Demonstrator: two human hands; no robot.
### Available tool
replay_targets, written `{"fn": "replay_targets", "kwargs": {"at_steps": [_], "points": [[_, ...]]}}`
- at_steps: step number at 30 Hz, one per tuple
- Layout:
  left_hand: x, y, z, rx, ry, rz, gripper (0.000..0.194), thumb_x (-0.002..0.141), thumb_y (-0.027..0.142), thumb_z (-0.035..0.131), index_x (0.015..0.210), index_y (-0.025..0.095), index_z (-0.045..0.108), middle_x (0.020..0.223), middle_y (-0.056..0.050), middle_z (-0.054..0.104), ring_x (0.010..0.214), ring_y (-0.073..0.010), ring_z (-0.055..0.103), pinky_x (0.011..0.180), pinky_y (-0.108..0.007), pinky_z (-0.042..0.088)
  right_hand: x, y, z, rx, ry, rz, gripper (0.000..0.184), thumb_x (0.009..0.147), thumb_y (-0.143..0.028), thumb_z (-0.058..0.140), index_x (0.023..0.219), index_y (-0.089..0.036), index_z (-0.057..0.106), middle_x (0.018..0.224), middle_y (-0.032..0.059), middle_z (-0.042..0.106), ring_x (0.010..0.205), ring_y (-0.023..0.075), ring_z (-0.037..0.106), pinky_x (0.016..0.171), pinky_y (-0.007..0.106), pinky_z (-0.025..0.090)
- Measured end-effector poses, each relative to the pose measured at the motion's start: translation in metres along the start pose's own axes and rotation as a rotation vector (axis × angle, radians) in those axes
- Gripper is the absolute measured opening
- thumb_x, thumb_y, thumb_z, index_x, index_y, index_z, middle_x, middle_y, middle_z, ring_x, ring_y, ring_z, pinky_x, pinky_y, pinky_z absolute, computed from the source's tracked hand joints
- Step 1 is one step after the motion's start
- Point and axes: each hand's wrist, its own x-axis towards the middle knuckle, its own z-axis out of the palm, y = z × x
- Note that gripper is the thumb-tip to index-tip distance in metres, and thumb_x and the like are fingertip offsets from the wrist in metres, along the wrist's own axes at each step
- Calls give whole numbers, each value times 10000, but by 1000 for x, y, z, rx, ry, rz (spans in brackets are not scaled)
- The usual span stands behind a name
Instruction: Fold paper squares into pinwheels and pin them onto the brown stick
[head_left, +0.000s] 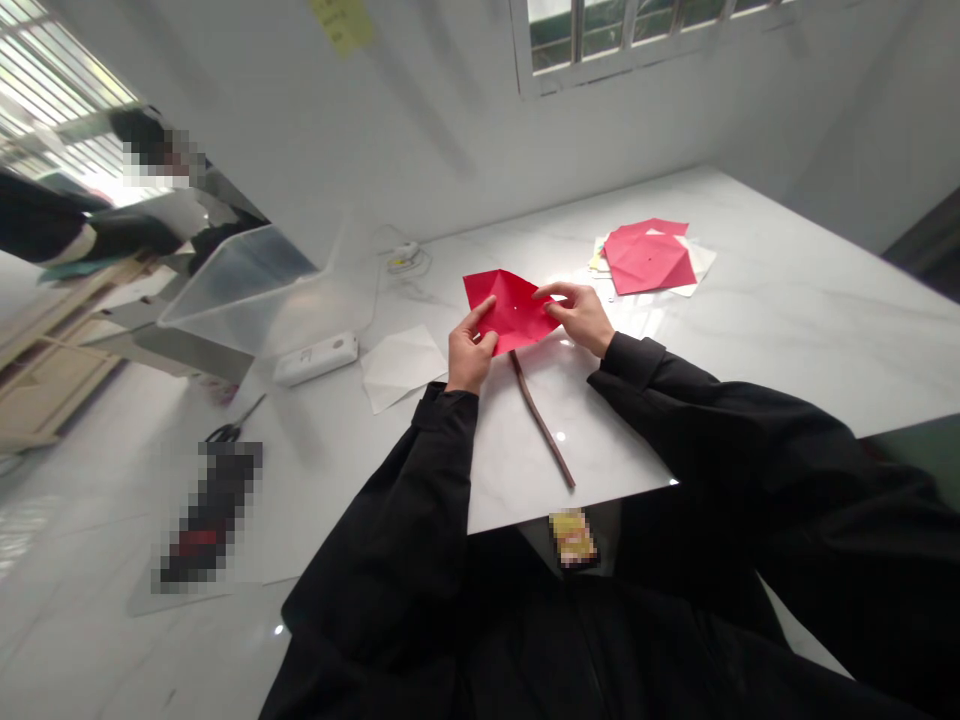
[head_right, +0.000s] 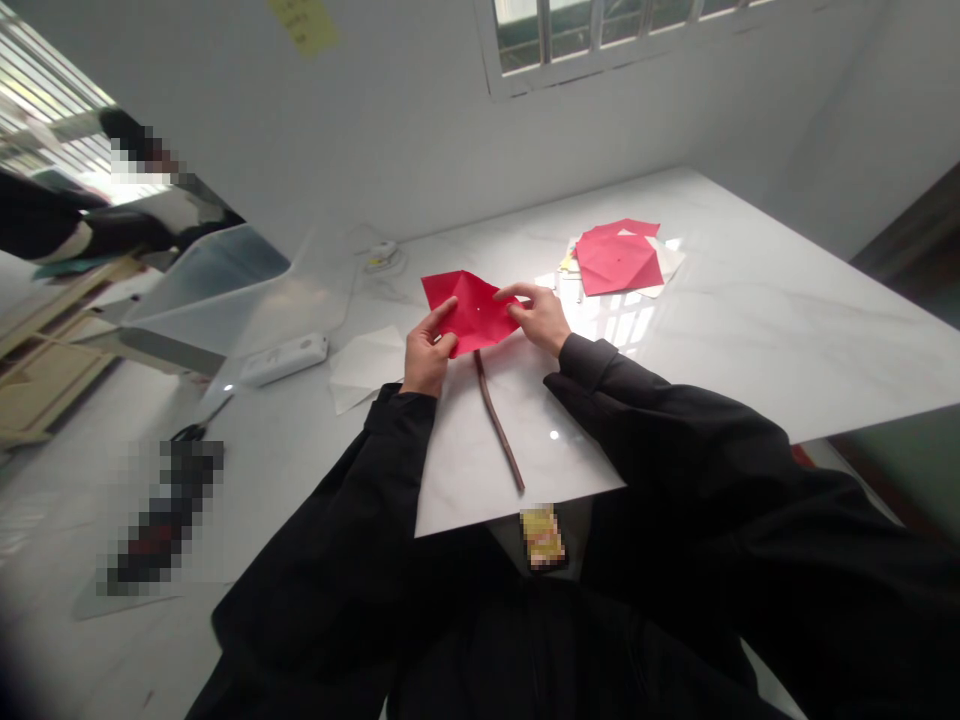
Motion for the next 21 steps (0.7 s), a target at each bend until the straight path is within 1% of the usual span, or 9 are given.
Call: {"fn": "replay_targets", "kwargs": {"at_steps": [2,4,5,7,9,12,14,17,21], "points": [[0,0,-1,0,12,-9,635,712,102,623,1328,190,747,1277,-99,776,1040,-234,762,888,-357,664,0,-1,1,49,-16,15,342,769,-240,637,1072,-209,793,1129,65,784,921,215,742,858,407,656],[1,-1,-2,6,32,-10,607,705,103,613,1287,180,768,1240,-94,789,1026,-228,763,913,-364,661,0,-2,1,104,-19,44,422,753,-223,660,1158,-212,780,1202,80,778,1015,233,734,881,414,655],[1,-2,-2,11,47,-7,588,702,103,605,1259,173,779,1227,-93,793,1031,-227,763,937,-369,655,0,-3,1,133,-20,71,451,752,-223,676,1194,-213,768,1204,84,779,1025,236,730,879,422,657],[2,-3,-3,23,80,-4,549,700,103,589,1204,164,799,1207,-92,800,1063,-228,758,993,-380,635,1,-5,0,184,-24,141,470,768,-244,717,1236,-211,746,1144,83,790,962,225,729,852,435,664],[4,-4,-5,38,113,-8,504,712,108,588,1160,168,811,1186,-87,807,1102,-232,751,1040,-392,613,1,-7,-2,225,-24,188,444,796,-285,755,1234,-209,741,1078,73,795,880,200,723,828,426,666],[6,-6,-7,52,165,-2,389,766,146,629,1102,178,823,1162,-85,811,1164,-240,738,1115,-407,567,0,-11,-3,254,-53,191,409,824,-326,797,1219,-225,753,1042,58,790,839,172,716,808,383,661],[7,-8,-9,45,189,-3,315,802,204,687,1084,176,825,1150,-92,813,1169,-246,737,1139,-419,548,-1,-13,-3,253,-116,192,409,823,-326,825,1216,-231,767,998,53,784,797,163,705,775,361,659],[8,-12,-11,20,205,-18,339,805,308,784,1111,166,819,1151,-107,811,1139,-252,747,1127,-436,554,-3,-16,-4,238,-209,249,388,830,-318,843,1203,-222,792,917,55,777,696,144,661,710,342,651],[10,-16,-13,-12,243,-15,399,779,350,844,1126,153,817,1178,-122,807,1151,-256,746,1136,-435,545,-4,-16,-6,224,-215,305,334,837,-247,840,1166,-199,809,950,60,793,689,120,645,684,284,619]]}}
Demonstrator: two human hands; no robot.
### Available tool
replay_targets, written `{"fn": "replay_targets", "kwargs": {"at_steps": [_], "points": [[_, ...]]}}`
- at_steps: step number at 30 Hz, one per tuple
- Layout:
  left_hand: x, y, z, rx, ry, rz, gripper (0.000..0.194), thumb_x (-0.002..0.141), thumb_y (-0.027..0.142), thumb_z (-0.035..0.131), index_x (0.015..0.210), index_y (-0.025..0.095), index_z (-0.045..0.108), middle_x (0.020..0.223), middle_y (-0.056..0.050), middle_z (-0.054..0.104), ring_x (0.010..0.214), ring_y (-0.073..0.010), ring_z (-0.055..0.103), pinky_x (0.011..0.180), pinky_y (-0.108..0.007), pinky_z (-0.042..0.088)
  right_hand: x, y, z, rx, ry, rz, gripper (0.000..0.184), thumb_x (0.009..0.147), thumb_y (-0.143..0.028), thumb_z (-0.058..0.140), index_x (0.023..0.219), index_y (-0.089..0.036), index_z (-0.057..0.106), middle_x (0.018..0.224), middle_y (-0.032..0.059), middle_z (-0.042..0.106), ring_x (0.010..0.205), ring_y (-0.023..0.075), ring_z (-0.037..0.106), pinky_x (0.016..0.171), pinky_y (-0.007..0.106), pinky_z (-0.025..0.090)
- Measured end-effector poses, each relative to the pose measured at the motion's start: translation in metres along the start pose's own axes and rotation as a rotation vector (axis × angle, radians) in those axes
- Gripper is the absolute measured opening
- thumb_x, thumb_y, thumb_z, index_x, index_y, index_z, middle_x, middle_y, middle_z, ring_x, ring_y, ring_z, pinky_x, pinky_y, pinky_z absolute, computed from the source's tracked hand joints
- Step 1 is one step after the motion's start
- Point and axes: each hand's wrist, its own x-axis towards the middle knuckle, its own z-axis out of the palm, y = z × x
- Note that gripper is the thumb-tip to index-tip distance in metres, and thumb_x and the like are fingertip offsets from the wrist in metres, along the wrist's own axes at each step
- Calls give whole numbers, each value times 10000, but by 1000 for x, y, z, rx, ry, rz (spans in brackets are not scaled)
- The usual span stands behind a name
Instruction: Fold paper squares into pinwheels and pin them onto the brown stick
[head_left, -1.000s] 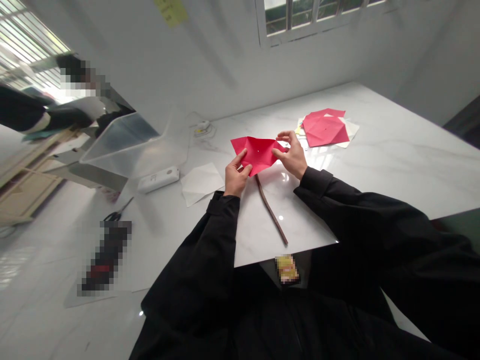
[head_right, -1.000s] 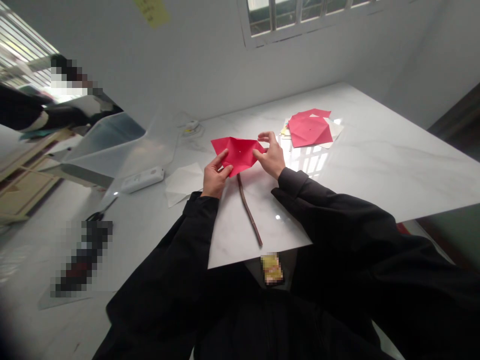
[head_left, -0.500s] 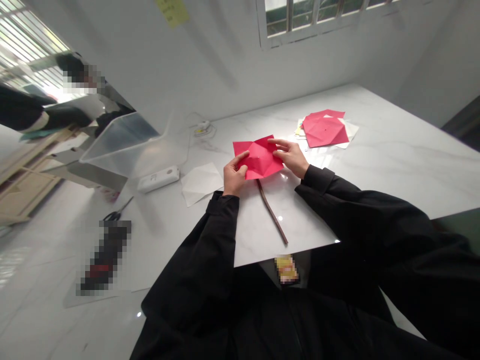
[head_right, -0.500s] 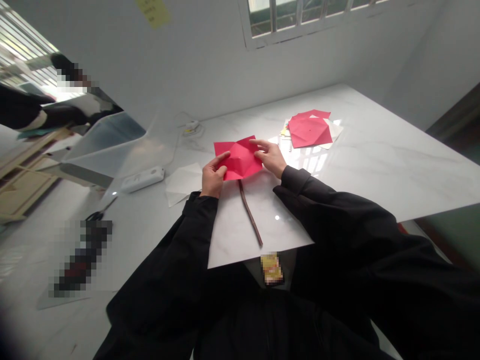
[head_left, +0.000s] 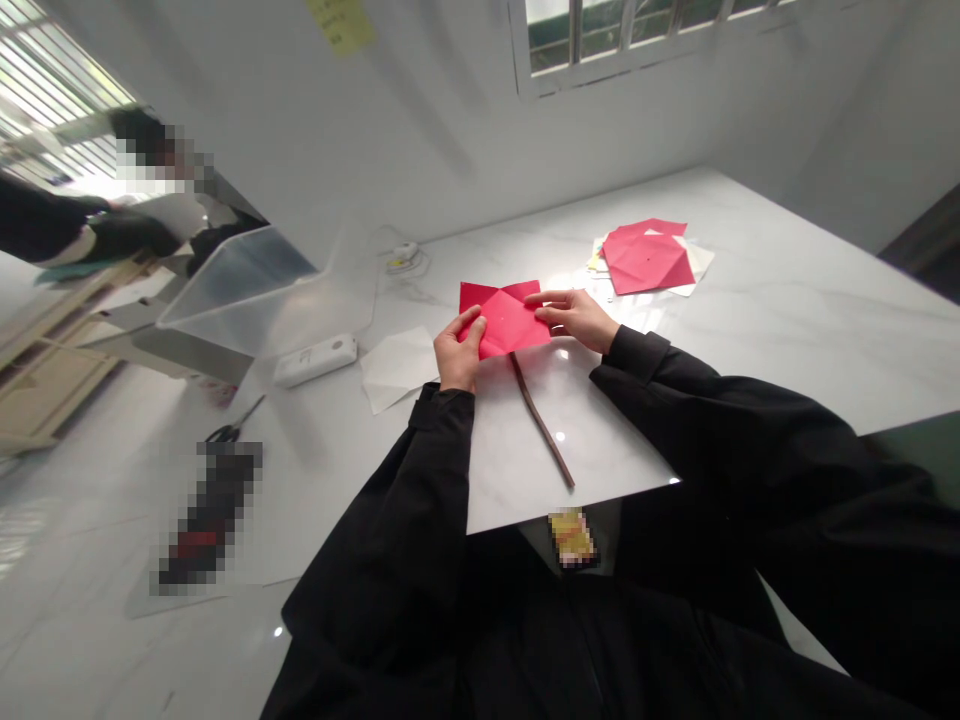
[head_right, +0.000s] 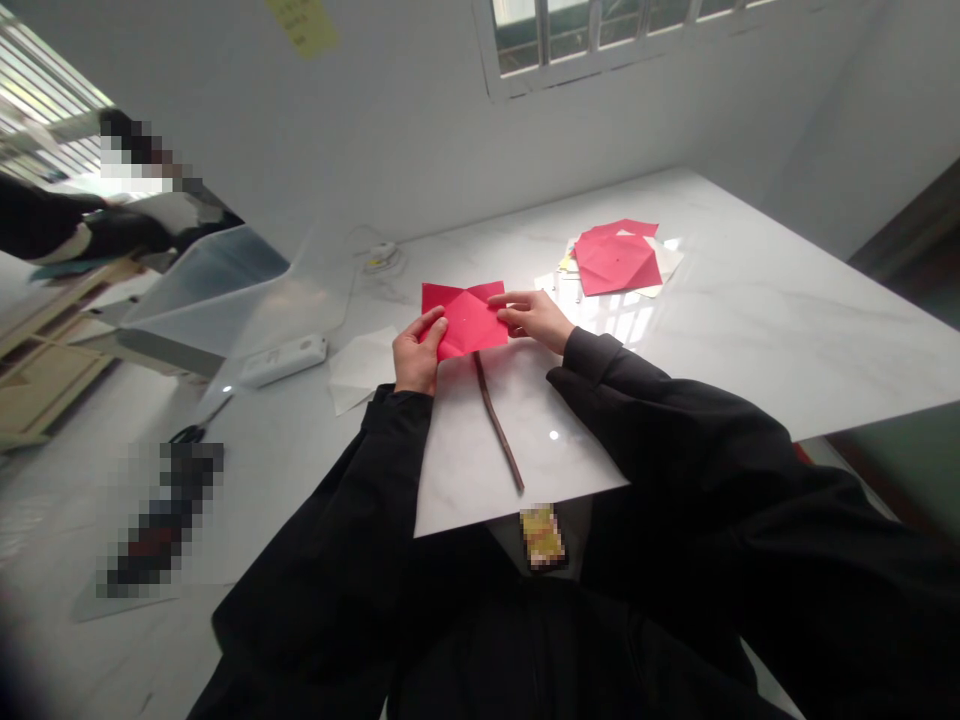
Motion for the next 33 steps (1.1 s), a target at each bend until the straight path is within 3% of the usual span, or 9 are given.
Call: {"fn": "replay_targets", "kwargs": {"at_steps": [10,15,23,26,31,33], "points": [[3,-5,-2,-135,107,-92,317,807,319,843,1073,149,818,1096,-105,818,1083,-227,759,1065,-402,589,1,-1,-1,127,-5,-33,383,824,-301,873,1183,-195,787,1091,78,789,870,152,706,825,311,623],[1,-1,-5,-107,163,-123,277,843,313,821,1076,163,823,1117,-97,818,1128,-228,743,1026,-367,608,-6,-8,-2,91,-150,3,523,817,-340,886,1319,-277,752,1207,75,771,802,121,665,685,248,583],[7,-2,-7,-222,176,-113,255,803,226,836,1050,172,815,1052,-85,820,1046,-211,770,1063,-403,595,-3,-4,-3,24,-172,-34,487,824,-370,879,1272,-207,777,822,12,695,728,117,596,670,258,528],[6,4,-6,-269,150,-156,300,805,210,830,1102,186,802,1049,-76,817,1073,-222,768,1070,-413,595,-3,-5,-3,-10,-184,-60,543,813,-386,880,1308,-198,757,774,-8,656,718,123,585,682,277,530],[-2,25,-2,-432,21,-192,678,831,173,799,1470,303,614,1205,-34,793,1201,-226,742,1132,-406,563,-5,-10,-6,-26,-167,-102,669,772,-413,895,1379,-212,697,777,-16,642,726,146,589,685,303,542],[-6,31,0,-493,-74,-215,632,842,185,785,1447,275,623,1291,-51,768,1266,-242,717,1168,-406,535,-6,-11,-7,-35,-180,-118,715,766,-426,903,1412,-227,669,787,-18,642,748,154,599,695,302,544]]}}
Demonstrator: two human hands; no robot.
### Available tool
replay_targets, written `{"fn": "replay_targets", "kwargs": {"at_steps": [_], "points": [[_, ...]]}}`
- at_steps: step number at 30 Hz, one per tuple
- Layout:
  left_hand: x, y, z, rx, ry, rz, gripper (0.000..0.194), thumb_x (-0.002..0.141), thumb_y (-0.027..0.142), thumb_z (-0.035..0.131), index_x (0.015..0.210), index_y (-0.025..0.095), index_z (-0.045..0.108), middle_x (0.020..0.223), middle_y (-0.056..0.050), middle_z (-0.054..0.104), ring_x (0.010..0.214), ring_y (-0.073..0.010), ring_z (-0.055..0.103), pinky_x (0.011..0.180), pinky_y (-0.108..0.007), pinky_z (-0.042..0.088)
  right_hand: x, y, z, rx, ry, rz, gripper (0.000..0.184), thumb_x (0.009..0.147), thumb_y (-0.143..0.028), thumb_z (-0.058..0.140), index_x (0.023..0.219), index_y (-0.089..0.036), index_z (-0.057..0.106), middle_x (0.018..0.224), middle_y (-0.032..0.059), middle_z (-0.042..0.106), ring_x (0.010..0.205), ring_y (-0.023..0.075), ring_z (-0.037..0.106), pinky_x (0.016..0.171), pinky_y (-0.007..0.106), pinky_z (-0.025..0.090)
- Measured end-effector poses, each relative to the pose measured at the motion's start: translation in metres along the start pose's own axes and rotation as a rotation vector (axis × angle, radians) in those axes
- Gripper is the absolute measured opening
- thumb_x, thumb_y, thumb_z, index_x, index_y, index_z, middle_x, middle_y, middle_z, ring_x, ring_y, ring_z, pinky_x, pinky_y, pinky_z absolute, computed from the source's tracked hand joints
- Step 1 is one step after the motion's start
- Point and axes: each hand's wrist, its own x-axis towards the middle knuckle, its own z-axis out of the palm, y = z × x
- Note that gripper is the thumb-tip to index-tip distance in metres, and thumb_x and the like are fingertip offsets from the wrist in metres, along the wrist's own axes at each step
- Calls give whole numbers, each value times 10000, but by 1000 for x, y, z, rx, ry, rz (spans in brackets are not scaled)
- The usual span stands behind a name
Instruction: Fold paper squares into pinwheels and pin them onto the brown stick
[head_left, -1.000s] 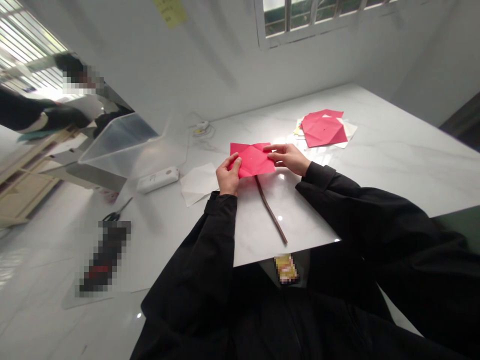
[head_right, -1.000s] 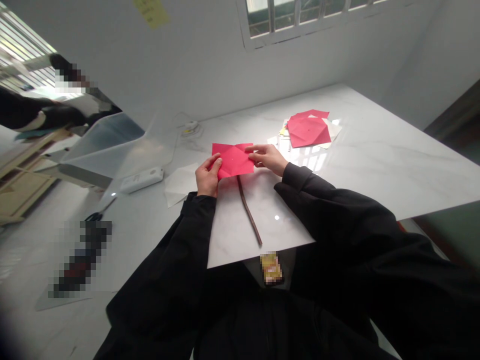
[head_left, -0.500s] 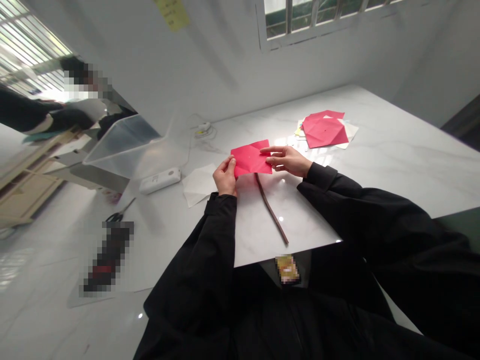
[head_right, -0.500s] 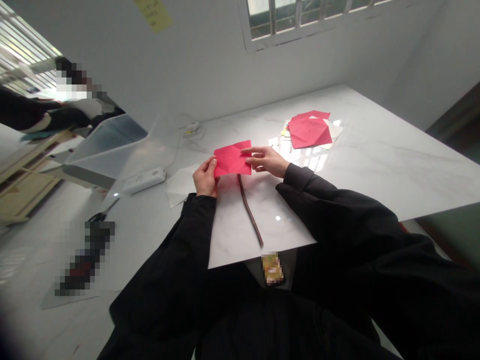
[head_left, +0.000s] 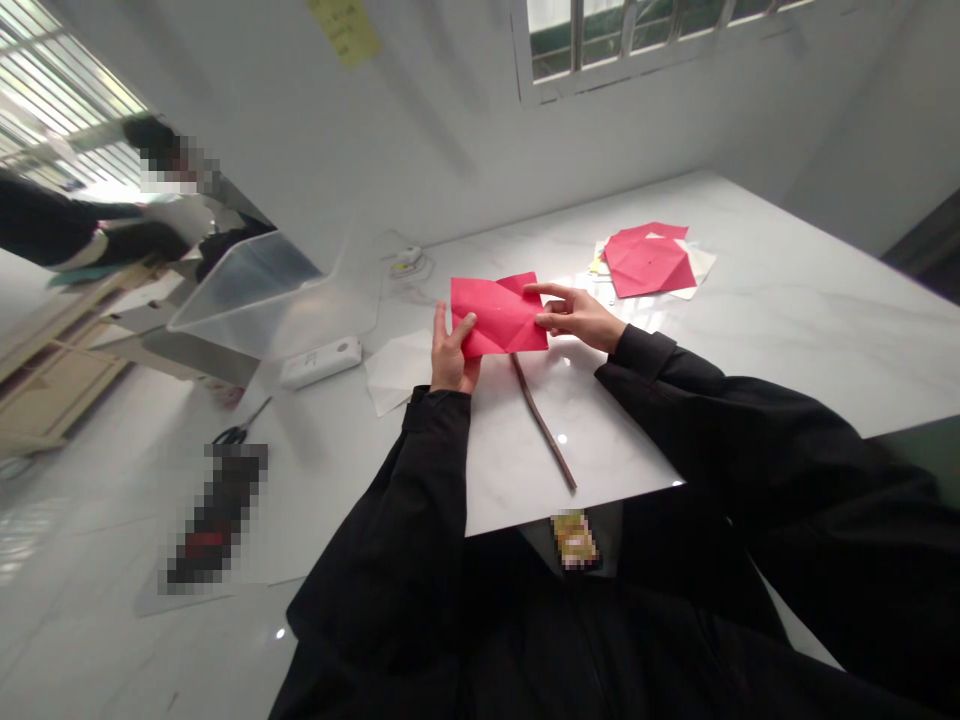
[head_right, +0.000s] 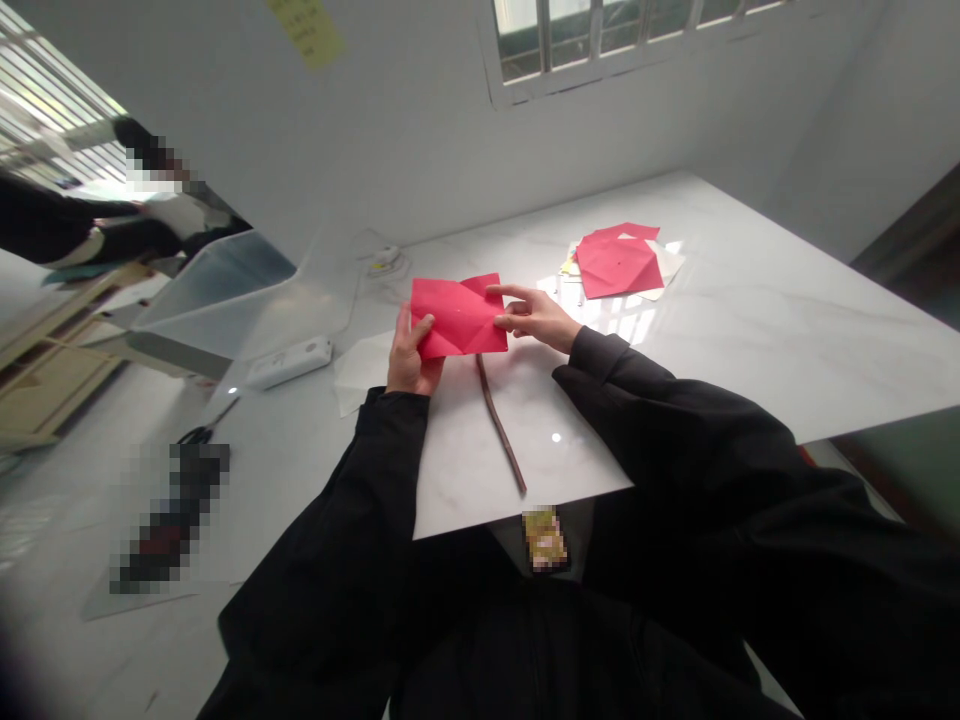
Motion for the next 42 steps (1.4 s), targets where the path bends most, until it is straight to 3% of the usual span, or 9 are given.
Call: {"fn": "replay_targets", "kwargs": {"at_steps": [5,11,15,20,23,28,30,36,42], "points": [[-7,3,6,-110,-122,-177,328,934,245,682,1245,144,711,1327,-130,757,1333,-294,677,1208,-450,501,1,0,0,-27,-10,-14,797,752,-478,914,1450,-218,631,799,-8,664,758,167,612,692,309,546],[2,3,3,-91,-6,-147,371,1018,310,562,1350,178,665,1442,-120,701,1373,-276,648,1190,-448,513,3,10,3,-5,94,11,854,752,-510,906,1496,-257,571,950,26,738,790,162,642,649,268,551],[8,30,-12,199,233,269,495,998,435,603,1460,258,614,1504,-88,657,1444,-274,591,1191,-443,505,6,14,2,-27,178,34,843,779,-512,872,1512,-267,536,1040,41,742,768,145,638,612,247,531],[-7,97,-57,800,177,916,583,1020,535,555,1534,264,596,1660,2,509,1606,-271,372,1361,-425,250,8,13,0,-90,189,17,769,795,-517,830,1467,-256,561,1022,48,743,724,148,622,602,272,529],[-21,105,-90,1245,43,749,579,1032,535,515,1574,333,551,1751,66,349,1646,-303,278,1374,-506,180,10,15,1,-139,183,-16,737,806,-503,817,1453,-250,574,1001,49,737,725,157,629,598,281,532],[-28,63,-126,1827,-266,113,696,1007,612,443,1623,291,488,1728,-83,383,1637,-384,281,1311,-655,212,11,22,3,-221,159,-63,686,861,-497,764,1463,-231,569,1008,64,742,715,165,648,586,294,529],[-28,52,-130,1918,-315,74,746,1013,629,408,1671,276,397,1762,-86,296,1655,-378,225,1314,-648,187,11,25,2,-272,162,-74,658,883,-487,742,1463,-223,577,1035,72,749,706,162,654,611,306,542],[-32,57,-120,1853,-264,201,767,975,642,479,1655,291,432,1761,-76,322,1650,-387,238,1324,-618,169,9,26,0,-510,174,-152,462,919,-407,711,1347,-234,690,975,48,777,727,171,654,756,344,565],[-23,72,-46,1419,-113,656,396,921,447,633,1250,260,749,1465,-89,657,1442,-342,520,1293,-490,292,5,21,5,-562,155,-181,318,928,-405,682,1170,-227,786,918,49,774,748,185,670,802,356,565]]}}
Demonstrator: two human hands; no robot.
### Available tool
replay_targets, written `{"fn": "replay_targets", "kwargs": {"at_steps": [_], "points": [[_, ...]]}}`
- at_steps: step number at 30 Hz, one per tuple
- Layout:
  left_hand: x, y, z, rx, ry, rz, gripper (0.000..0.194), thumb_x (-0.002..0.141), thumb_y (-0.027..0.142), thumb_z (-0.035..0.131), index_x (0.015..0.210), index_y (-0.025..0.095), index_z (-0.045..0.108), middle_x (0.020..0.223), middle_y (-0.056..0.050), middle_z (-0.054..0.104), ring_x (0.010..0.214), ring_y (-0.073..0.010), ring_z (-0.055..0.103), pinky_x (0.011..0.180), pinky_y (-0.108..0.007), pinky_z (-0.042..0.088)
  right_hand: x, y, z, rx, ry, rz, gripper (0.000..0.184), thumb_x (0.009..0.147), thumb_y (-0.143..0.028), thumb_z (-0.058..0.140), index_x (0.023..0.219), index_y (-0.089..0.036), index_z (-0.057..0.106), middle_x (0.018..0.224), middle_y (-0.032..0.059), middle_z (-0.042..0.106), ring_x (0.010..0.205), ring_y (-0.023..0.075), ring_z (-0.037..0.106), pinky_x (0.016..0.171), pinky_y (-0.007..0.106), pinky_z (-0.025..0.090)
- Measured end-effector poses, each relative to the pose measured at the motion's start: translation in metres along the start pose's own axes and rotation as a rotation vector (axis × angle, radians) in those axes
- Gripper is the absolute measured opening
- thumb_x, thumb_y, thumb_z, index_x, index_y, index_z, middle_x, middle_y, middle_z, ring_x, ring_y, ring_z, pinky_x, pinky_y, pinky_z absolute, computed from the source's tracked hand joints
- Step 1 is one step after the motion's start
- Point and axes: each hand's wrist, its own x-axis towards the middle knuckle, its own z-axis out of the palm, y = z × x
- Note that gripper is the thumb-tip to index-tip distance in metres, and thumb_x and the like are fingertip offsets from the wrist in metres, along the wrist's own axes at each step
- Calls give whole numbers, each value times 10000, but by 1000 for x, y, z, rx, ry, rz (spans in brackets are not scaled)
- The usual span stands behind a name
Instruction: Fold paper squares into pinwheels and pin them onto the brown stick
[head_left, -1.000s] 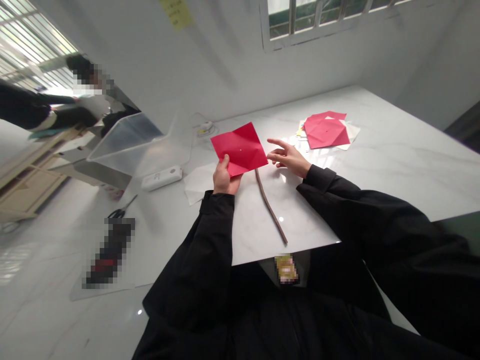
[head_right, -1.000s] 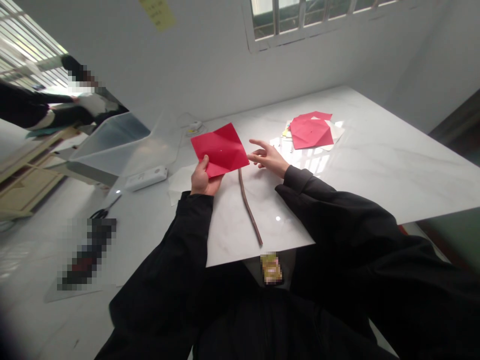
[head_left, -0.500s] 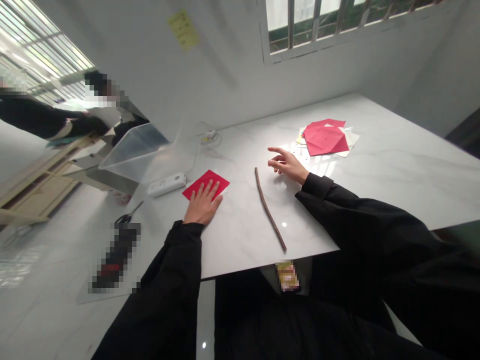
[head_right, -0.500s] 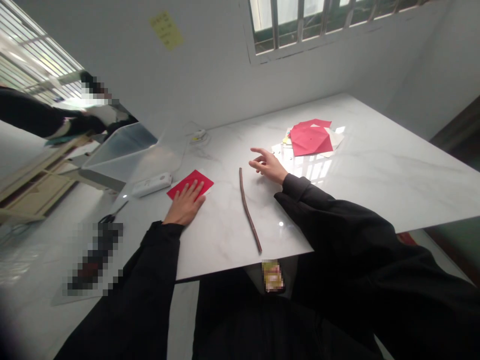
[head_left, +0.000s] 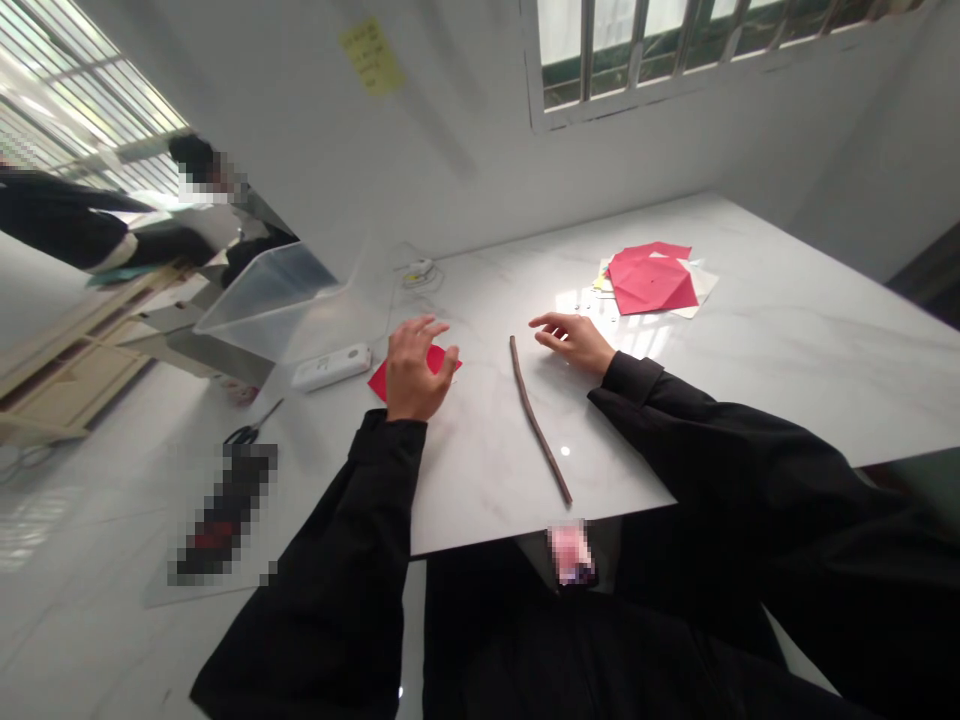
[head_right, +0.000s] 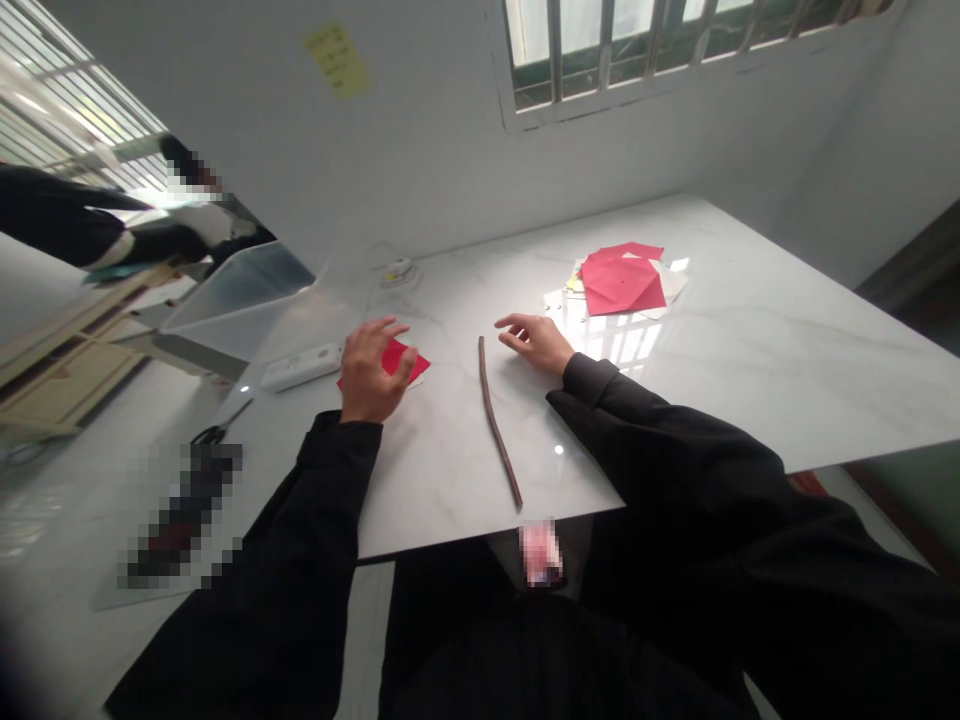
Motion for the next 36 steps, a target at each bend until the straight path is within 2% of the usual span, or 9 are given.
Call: {"fn": "replay_targets", "kwargs": {"at_steps": [3,5,7,10,13,16,23,30,36], "points": [[24,36,26,-193,199,-59,163,889,336,685,986,229,760,1073,-83,730,1144,-292,644,1133,-416,438,-1,-2,-1,-22,34,-30,280,935,-414,670,1099,-233,807,890,46,775,762,195,681,813,363,564],[28,56,54,-242,300,-178,109,920,297,661,928,216,733,769,-35,633,864,-224,645,933,-329,477,-1,-3,-2,-42,57,-35,269,943,-404,660,1078,-231,814,893,49,783,772,203,692,815,369,559],[23,69,81,-210,255,-258,108,944,275,629,901,225,714,595,19,509,670,-183,570,782,-290,429,-1,-3,-4,-59,69,-26,264,946,-394,655,1069,-225,817,897,53,789,777,209,699,813,370,553],[10,76,105,-164,80,-205,91,921,262,656,850,237,706,530,46,455,554,-153,485,688,-283,343,0,-5,-8,-82,90,-32,254,951,-392,658,1053,-223,818,913,59,791,785,216,693,832,382,553],[2,70,106,-187,49,-197,116,914,269,650,808,241,685,495,61,421,500,-138,419,649,-280,310,6,-4,-26,-129,127,-93,257,967,-401,650,1071,-230,812,997,85,792,877,254,698,900,428,556],[3,61,99,-259,116,-266,147,915,292,639,778,240,655,463,76,359,461,-128,361,608,-277,293,14,8,-60,-283,231,-90,265,983,-389,629,1122,-238,798,1082,107,780,1040,297,694,1008,475,530],[7,57,105,-388,174,-348,176,916,303,629,755,233,635,453,85,313,435,-114,319,568,-267,289,12,77,-129,-622,433,219,275,946,-329,653,1116,-170,800,1186,161,776,1135,338,689,1095,522,486],[8,52,107,-462,203,-466,148,912,263,654,768,225,659,482,65,435,542,-138,533,589,-239,361,5,97,-140,-571,351,308,455,783,-306,855,1192,-112,804,1173,198,773,1088,355,715,1051,529,535],[9,50,109,-508,216,-489,172,917,290,660,760,221,645,519,51,490,571,-137,561,577,-239,362,6,94,-138,-536,425,336,390,791,-228,834,1166,-122,811,1096,170,798,1006,313,742,1032,496,561]]}}
